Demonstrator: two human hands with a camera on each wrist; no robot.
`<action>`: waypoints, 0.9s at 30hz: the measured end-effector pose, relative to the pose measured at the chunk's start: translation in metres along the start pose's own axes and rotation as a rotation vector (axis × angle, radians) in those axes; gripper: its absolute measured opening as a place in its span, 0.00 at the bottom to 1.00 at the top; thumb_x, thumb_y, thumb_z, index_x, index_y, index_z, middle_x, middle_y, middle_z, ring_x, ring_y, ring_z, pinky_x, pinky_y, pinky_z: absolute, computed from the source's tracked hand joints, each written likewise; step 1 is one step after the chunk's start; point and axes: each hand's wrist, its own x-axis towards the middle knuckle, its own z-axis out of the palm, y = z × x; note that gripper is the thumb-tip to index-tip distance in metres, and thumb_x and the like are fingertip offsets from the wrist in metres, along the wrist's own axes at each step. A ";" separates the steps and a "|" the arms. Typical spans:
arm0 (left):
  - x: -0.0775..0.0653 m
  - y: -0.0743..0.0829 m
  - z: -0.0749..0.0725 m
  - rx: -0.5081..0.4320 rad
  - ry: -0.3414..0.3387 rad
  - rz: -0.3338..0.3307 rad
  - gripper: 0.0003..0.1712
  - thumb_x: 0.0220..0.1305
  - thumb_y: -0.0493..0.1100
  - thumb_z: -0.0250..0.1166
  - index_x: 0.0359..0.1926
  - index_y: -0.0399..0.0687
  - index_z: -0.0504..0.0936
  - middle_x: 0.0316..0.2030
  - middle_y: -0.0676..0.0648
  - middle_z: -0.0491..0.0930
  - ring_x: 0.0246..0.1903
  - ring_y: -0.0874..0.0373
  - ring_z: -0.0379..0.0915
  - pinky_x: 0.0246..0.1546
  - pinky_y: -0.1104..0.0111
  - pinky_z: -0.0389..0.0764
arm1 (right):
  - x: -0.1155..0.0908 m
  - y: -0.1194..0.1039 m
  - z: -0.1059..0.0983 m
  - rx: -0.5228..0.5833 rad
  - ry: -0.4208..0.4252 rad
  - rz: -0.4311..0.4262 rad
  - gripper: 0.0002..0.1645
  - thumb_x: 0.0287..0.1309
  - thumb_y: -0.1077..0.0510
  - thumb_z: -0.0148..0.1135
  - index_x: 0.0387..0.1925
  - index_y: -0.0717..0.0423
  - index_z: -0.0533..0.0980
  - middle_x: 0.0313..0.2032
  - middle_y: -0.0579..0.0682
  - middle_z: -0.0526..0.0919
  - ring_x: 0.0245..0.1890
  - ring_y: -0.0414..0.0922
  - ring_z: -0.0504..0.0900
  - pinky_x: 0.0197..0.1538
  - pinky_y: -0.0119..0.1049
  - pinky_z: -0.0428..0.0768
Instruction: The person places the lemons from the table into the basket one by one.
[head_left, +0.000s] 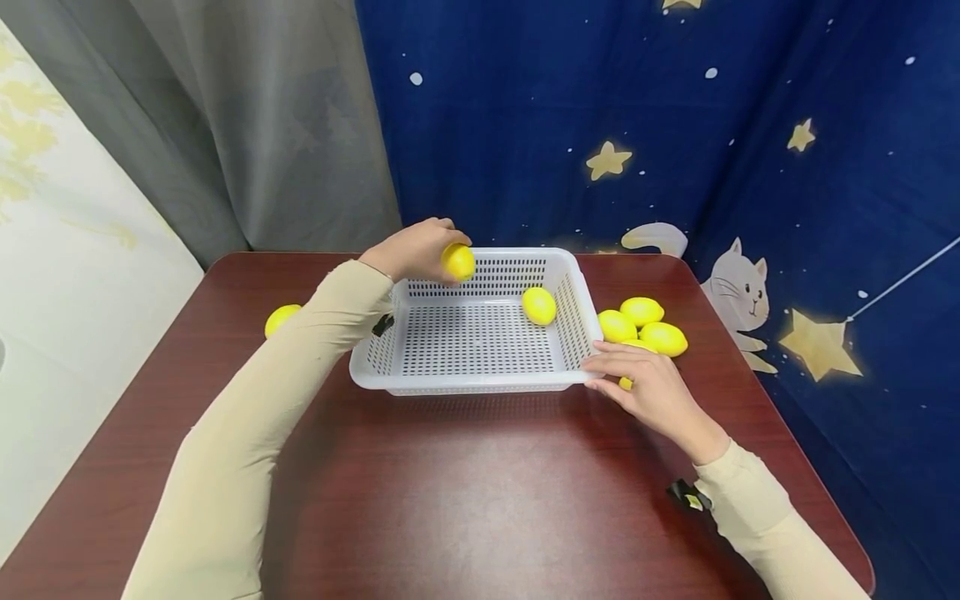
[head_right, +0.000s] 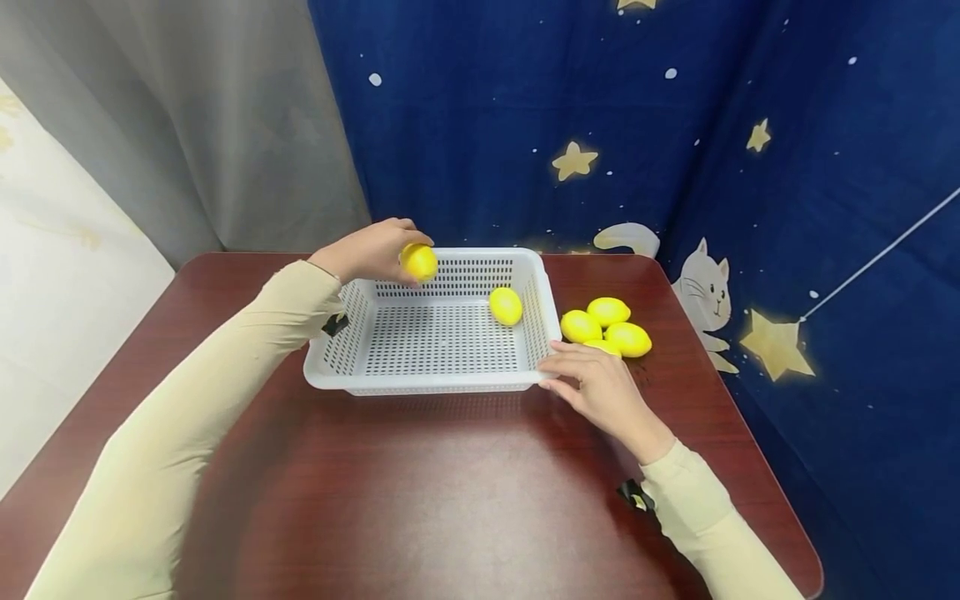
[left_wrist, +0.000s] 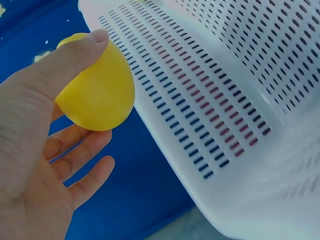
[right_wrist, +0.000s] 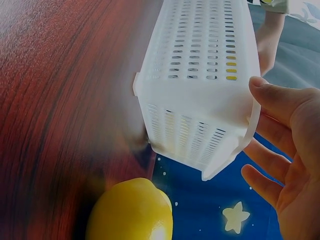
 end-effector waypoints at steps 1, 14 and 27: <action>0.002 0.003 0.001 0.006 -0.001 0.004 0.40 0.51 0.55 0.76 0.64 0.49 0.76 0.56 0.45 0.75 0.52 0.50 0.70 0.60 0.58 0.77 | 0.000 0.000 0.000 0.002 0.000 0.002 0.23 0.44 0.53 0.79 0.47 0.49 0.86 0.47 0.48 0.89 0.56 0.51 0.84 0.57 0.50 0.80; 0.029 0.032 0.016 0.077 -0.045 0.050 0.40 0.48 0.56 0.78 0.61 0.50 0.77 0.54 0.46 0.77 0.51 0.51 0.70 0.59 0.59 0.77 | -0.001 0.002 -0.001 0.010 -0.006 0.008 0.23 0.45 0.52 0.78 0.47 0.48 0.86 0.47 0.48 0.89 0.56 0.50 0.84 0.58 0.49 0.80; 0.048 0.046 0.032 0.087 -0.107 0.095 0.41 0.47 0.56 0.79 0.62 0.49 0.77 0.53 0.45 0.77 0.52 0.51 0.70 0.60 0.63 0.74 | 0.000 0.003 -0.001 0.025 -0.027 0.022 0.23 0.46 0.53 0.78 0.48 0.50 0.86 0.48 0.49 0.89 0.57 0.50 0.84 0.59 0.50 0.79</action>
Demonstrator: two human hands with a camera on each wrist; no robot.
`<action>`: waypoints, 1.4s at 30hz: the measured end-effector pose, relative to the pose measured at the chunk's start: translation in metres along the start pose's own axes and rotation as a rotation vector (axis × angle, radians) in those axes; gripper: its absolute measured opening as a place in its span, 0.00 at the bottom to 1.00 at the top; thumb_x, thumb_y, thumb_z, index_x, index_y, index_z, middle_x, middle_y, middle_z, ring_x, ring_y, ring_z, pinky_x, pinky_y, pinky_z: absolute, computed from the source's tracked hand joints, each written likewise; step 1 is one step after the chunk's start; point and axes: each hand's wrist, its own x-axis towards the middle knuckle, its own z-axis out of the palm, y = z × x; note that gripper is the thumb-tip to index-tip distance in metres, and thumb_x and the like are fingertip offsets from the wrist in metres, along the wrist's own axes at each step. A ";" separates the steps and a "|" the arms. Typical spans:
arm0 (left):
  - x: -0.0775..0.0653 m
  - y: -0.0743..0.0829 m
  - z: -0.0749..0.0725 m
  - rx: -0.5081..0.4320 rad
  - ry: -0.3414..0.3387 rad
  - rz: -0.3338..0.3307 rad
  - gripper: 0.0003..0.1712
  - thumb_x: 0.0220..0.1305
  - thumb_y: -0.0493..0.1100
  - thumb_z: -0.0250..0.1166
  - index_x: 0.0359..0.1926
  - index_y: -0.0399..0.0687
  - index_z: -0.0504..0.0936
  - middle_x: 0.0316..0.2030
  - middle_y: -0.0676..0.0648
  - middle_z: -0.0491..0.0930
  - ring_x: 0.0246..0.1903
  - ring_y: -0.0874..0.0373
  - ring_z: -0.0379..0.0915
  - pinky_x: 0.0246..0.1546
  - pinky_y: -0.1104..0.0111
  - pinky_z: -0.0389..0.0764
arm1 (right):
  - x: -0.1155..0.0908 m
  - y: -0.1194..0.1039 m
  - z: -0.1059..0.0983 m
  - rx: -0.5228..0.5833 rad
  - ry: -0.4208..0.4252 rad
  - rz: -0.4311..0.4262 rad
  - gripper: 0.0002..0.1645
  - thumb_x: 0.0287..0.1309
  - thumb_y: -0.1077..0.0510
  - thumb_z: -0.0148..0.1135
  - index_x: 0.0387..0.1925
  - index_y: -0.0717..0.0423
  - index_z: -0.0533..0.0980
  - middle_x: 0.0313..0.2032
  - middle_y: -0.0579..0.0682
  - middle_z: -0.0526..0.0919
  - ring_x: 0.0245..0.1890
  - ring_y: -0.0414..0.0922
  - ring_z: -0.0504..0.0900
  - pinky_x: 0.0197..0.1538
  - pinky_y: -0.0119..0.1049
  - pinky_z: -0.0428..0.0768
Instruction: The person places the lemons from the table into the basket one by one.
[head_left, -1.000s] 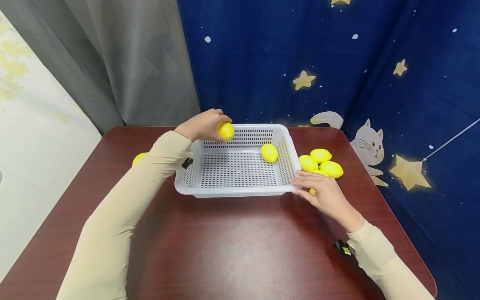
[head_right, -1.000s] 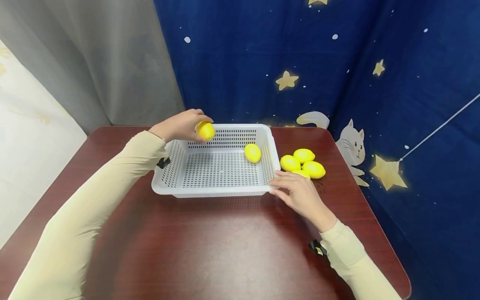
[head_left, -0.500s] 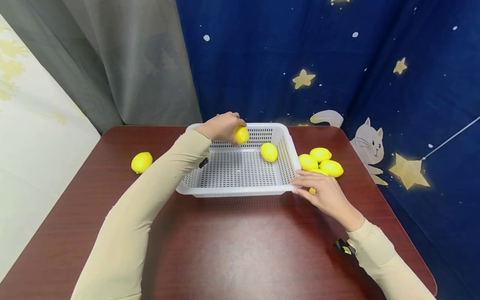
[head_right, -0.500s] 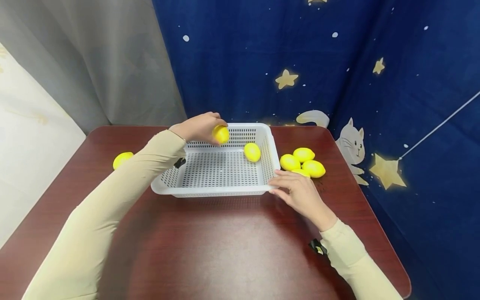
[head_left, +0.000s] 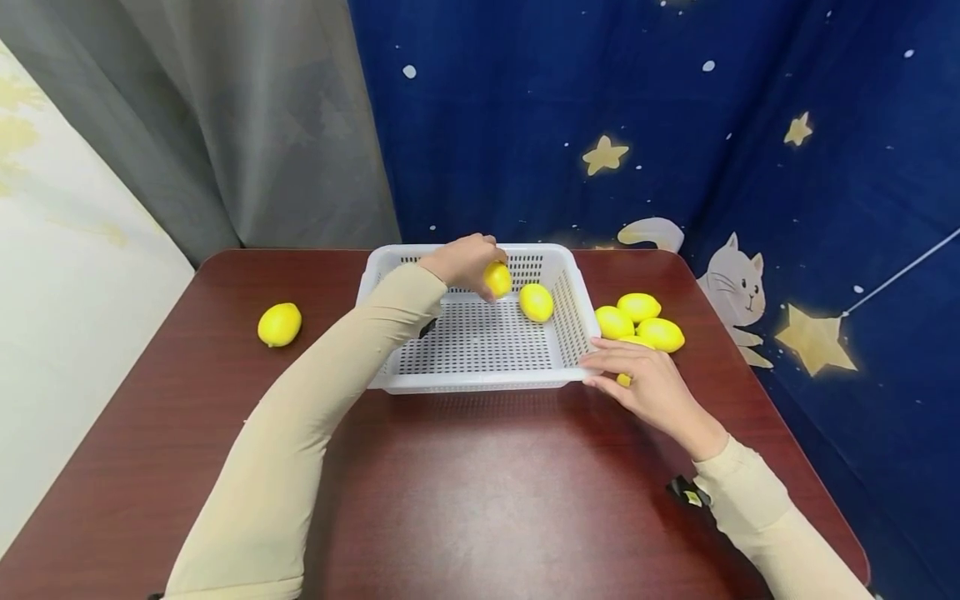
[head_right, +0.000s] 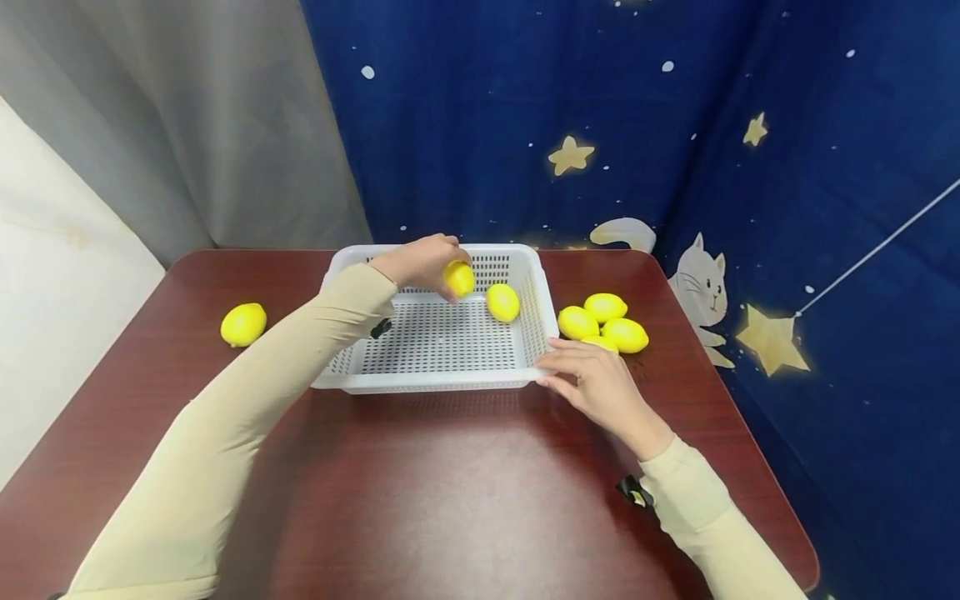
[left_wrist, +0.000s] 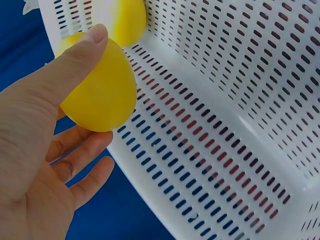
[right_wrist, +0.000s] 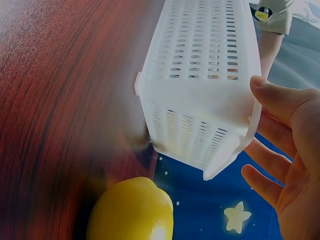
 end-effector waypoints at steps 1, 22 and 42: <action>0.001 0.001 0.001 -0.002 -0.002 0.001 0.41 0.47 0.55 0.79 0.62 0.48 0.77 0.53 0.45 0.78 0.52 0.51 0.70 0.60 0.62 0.74 | 0.000 0.000 0.000 0.001 -0.002 -0.001 0.23 0.46 0.53 0.78 0.48 0.50 0.86 0.48 0.49 0.89 0.58 0.50 0.84 0.59 0.50 0.79; 0.025 0.011 0.035 0.001 -0.102 0.039 0.40 0.49 0.52 0.78 0.63 0.46 0.76 0.57 0.45 0.78 0.56 0.52 0.73 0.64 0.61 0.73 | 0.001 0.001 0.000 -0.006 -0.016 0.022 0.24 0.47 0.53 0.77 0.49 0.48 0.85 0.49 0.48 0.88 0.58 0.49 0.83 0.59 0.50 0.80; 0.034 0.011 0.052 0.059 -0.108 0.051 0.43 0.48 0.54 0.79 0.64 0.45 0.76 0.55 0.45 0.78 0.55 0.53 0.72 0.63 0.63 0.73 | 0.001 0.003 0.001 0.004 0.008 0.008 0.23 0.47 0.51 0.77 0.47 0.49 0.86 0.48 0.48 0.89 0.57 0.49 0.84 0.57 0.49 0.81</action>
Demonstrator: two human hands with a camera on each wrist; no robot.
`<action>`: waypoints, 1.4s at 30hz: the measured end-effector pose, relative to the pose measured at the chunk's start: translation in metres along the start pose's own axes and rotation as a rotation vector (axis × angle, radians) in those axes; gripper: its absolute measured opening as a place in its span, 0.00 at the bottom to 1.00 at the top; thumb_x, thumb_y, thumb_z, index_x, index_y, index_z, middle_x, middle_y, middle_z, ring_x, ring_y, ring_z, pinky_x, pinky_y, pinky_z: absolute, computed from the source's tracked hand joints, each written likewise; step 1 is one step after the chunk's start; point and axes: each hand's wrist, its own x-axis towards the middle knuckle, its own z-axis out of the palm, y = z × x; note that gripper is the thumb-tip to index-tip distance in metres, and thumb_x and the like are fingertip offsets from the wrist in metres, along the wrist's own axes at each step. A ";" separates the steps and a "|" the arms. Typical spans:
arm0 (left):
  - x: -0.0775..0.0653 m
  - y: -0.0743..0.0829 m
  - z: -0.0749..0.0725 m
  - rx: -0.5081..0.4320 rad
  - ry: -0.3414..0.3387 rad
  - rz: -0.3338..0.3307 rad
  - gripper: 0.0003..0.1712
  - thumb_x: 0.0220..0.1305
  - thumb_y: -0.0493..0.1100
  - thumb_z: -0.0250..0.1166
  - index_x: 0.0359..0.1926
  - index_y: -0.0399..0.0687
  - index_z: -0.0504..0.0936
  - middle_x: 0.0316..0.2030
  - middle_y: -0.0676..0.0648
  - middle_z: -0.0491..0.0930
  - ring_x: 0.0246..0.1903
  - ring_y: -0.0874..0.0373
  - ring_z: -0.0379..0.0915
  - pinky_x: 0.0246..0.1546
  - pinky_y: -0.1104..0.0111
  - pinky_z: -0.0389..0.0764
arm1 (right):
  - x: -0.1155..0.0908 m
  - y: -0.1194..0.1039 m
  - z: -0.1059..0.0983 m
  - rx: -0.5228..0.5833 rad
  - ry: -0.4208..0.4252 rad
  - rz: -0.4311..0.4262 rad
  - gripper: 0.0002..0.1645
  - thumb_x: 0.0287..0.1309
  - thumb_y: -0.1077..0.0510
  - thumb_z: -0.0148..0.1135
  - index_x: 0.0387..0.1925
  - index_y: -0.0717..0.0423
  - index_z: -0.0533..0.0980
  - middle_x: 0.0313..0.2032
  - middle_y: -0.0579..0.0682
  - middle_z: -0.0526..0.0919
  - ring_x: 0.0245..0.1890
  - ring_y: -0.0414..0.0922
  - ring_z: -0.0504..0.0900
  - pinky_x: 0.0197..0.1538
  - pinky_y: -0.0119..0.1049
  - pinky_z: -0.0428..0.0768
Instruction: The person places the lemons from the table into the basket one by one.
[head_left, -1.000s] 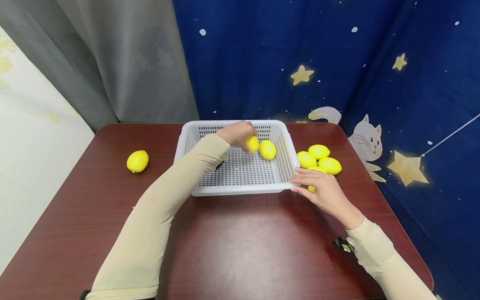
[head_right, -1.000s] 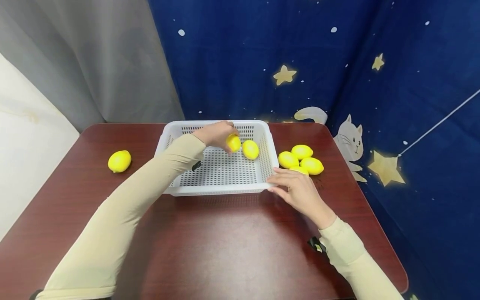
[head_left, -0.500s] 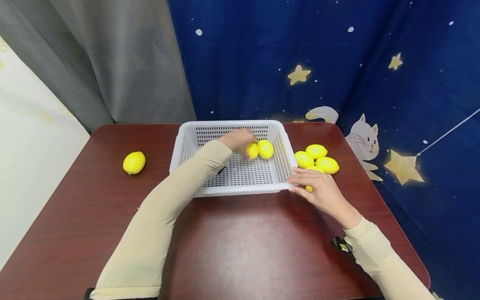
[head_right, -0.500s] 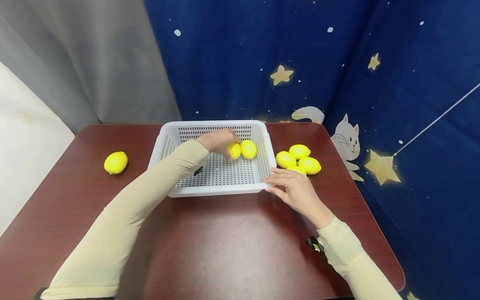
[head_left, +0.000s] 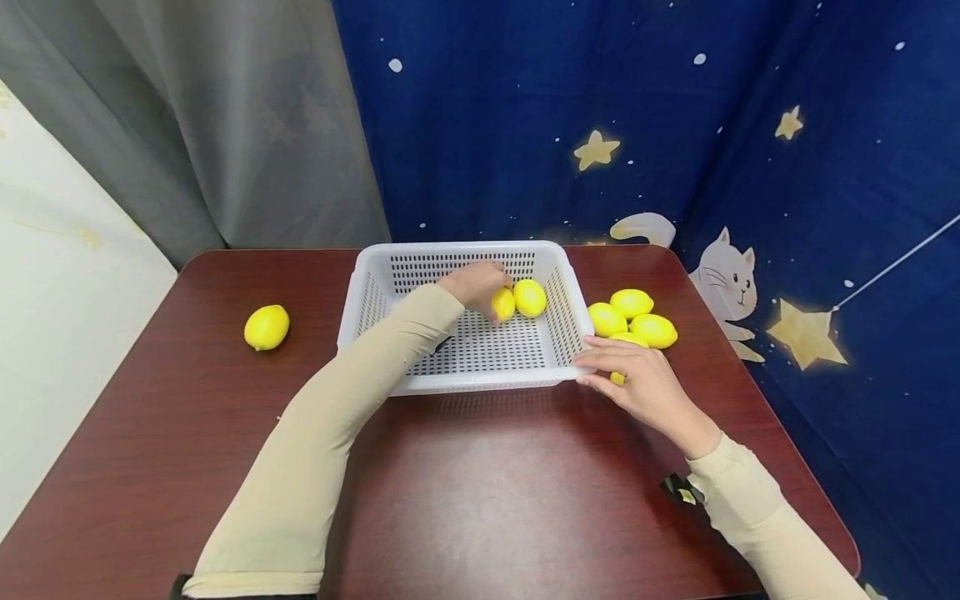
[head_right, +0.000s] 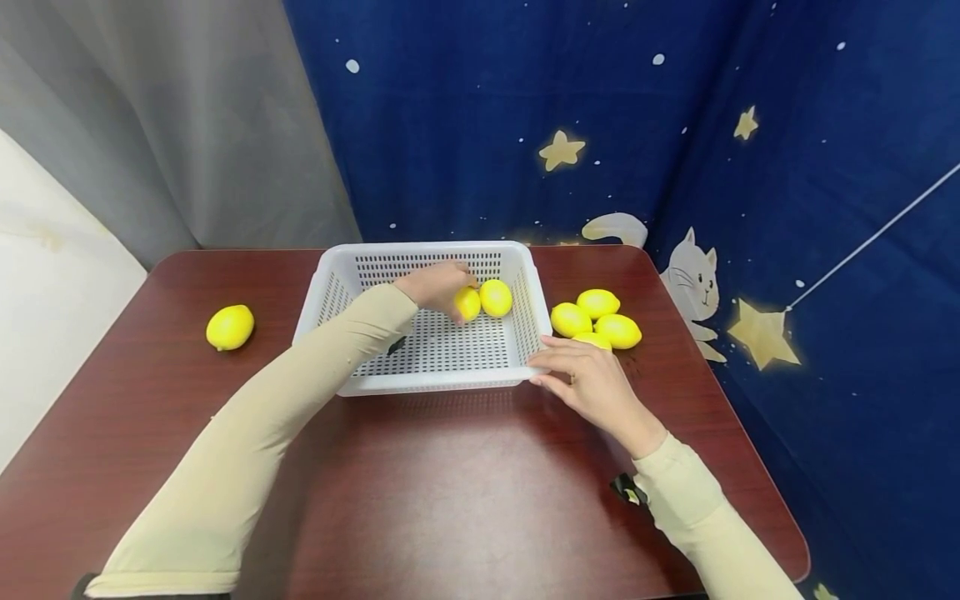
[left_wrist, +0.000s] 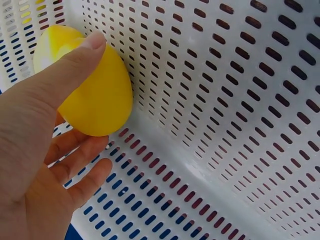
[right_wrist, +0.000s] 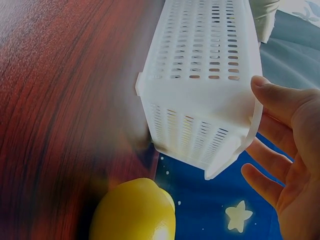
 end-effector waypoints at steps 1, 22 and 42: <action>0.000 0.000 0.000 0.001 0.002 -0.001 0.43 0.48 0.54 0.79 0.64 0.45 0.75 0.55 0.45 0.78 0.55 0.53 0.72 0.64 0.63 0.73 | 0.000 0.000 0.000 0.001 0.000 0.001 0.23 0.47 0.51 0.77 0.47 0.49 0.86 0.48 0.48 0.89 0.57 0.49 0.84 0.57 0.49 0.81; -0.002 0.000 0.004 -0.001 0.010 -0.029 0.46 0.45 0.52 0.80 0.66 0.49 0.73 0.56 0.46 0.74 0.56 0.52 0.70 0.65 0.61 0.72 | -0.001 0.001 0.002 0.007 -0.008 0.013 0.23 0.47 0.51 0.77 0.48 0.48 0.86 0.48 0.48 0.89 0.58 0.49 0.83 0.58 0.49 0.81; -0.029 -0.008 -0.034 -0.008 0.025 -0.099 0.46 0.46 0.53 0.80 0.67 0.55 0.73 0.62 0.47 0.72 0.63 0.50 0.67 0.67 0.56 0.71 | 0.000 -0.003 0.000 0.004 -0.021 0.033 0.23 0.47 0.52 0.77 0.48 0.48 0.85 0.49 0.48 0.88 0.59 0.49 0.83 0.60 0.50 0.79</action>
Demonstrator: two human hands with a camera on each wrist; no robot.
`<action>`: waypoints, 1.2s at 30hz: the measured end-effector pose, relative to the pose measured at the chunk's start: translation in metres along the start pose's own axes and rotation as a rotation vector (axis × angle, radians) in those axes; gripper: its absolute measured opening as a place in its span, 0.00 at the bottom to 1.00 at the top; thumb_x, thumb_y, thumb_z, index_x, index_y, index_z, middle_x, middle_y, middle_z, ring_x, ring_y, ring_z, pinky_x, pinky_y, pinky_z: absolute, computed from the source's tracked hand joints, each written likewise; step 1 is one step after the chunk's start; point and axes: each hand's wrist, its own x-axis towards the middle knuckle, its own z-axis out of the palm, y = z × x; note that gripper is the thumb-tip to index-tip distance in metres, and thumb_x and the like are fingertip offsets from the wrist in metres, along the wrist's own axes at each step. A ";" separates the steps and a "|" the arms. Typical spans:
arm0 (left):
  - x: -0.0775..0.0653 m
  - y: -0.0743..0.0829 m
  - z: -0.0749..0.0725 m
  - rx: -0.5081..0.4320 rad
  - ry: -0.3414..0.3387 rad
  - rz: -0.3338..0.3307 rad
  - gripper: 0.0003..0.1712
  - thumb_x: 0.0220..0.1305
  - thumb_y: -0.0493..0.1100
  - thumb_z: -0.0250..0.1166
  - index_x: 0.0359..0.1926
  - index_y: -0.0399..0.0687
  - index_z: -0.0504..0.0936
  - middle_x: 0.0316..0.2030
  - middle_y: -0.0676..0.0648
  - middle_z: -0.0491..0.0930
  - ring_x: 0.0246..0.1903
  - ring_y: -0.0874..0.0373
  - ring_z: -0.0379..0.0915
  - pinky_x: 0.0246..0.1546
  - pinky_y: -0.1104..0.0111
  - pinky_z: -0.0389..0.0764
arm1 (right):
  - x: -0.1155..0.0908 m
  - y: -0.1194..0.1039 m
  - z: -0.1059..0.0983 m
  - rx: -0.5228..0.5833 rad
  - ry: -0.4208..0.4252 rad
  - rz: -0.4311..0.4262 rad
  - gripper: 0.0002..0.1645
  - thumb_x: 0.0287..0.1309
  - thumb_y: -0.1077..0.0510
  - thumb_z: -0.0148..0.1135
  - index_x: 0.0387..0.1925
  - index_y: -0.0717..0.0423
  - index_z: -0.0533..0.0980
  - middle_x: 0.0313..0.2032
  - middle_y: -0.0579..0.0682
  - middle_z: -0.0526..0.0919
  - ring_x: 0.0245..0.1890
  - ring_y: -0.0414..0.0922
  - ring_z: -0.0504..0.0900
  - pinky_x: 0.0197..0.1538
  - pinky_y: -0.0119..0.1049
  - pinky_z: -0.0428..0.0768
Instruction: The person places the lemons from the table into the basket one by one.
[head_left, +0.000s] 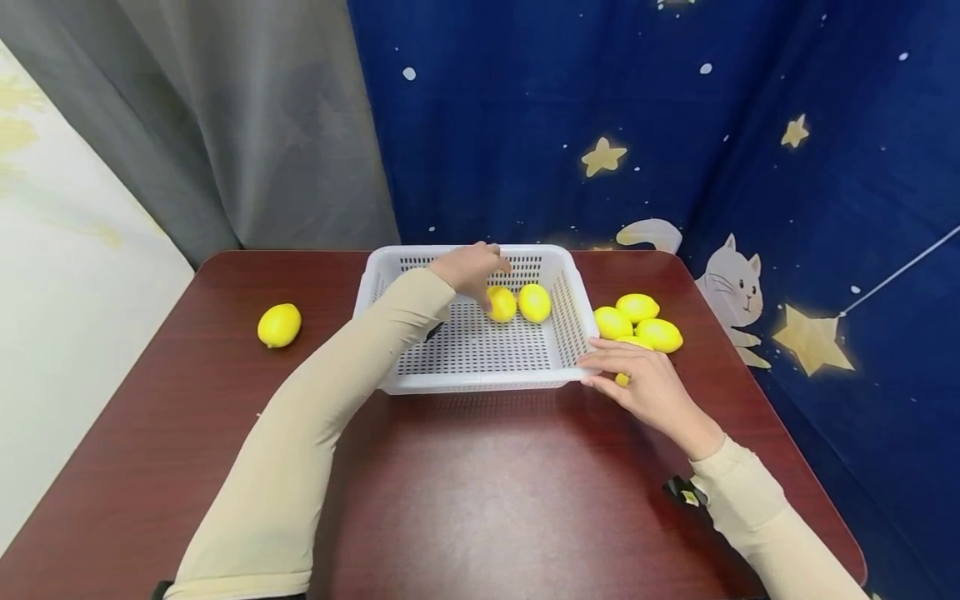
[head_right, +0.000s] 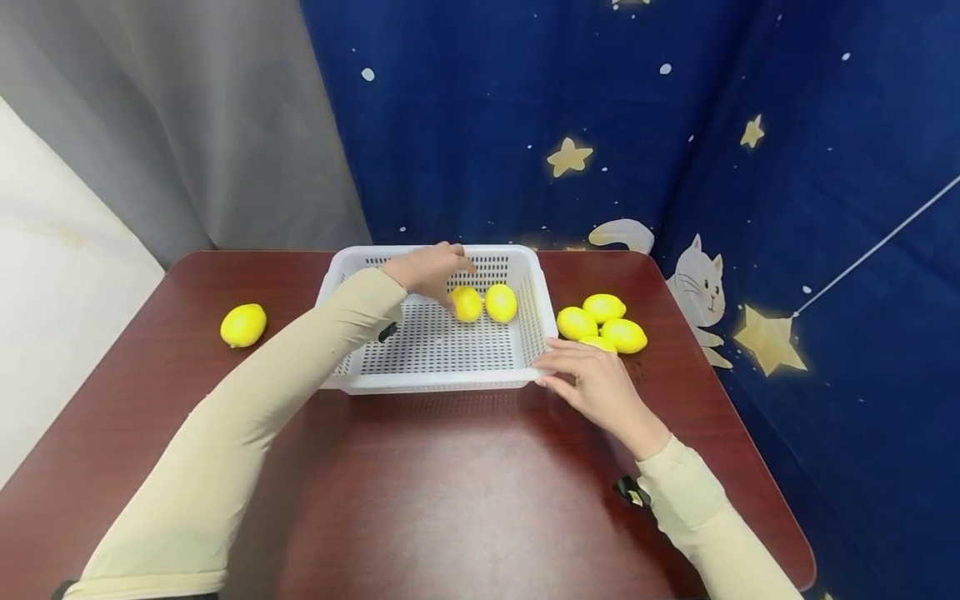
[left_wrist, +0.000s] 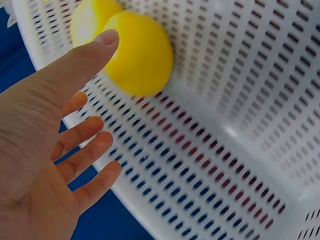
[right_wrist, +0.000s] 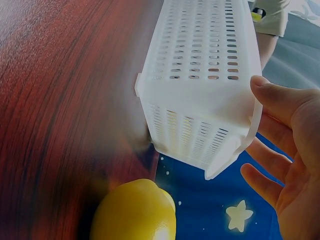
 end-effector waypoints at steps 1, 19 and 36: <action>-0.002 -0.001 -0.003 0.000 0.009 -0.013 0.46 0.46 0.53 0.80 0.67 0.55 0.73 0.62 0.47 0.72 0.62 0.50 0.67 0.67 0.56 0.71 | 0.000 0.000 0.000 -0.001 0.001 -0.002 0.23 0.47 0.53 0.77 0.48 0.49 0.86 0.49 0.48 0.88 0.58 0.49 0.83 0.60 0.50 0.78; -0.056 -0.051 -0.027 -0.104 0.097 -0.093 0.41 0.51 0.56 0.77 0.66 0.54 0.74 0.64 0.46 0.71 0.63 0.49 0.66 0.64 0.53 0.73 | 0.002 -0.001 0.003 -0.007 0.038 -0.032 0.22 0.46 0.52 0.78 0.46 0.48 0.86 0.48 0.49 0.89 0.57 0.50 0.84 0.58 0.49 0.80; -0.128 -0.115 -0.028 -0.139 0.229 -0.162 0.37 0.60 0.55 0.70 0.67 0.49 0.72 0.65 0.39 0.69 0.65 0.41 0.64 0.64 0.46 0.70 | -0.001 -0.001 0.003 -0.031 0.054 -0.043 0.22 0.44 0.53 0.79 0.46 0.47 0.86 0.47 0.48 0.89 0.56 0.50 0.84 0.57 0.48 0.79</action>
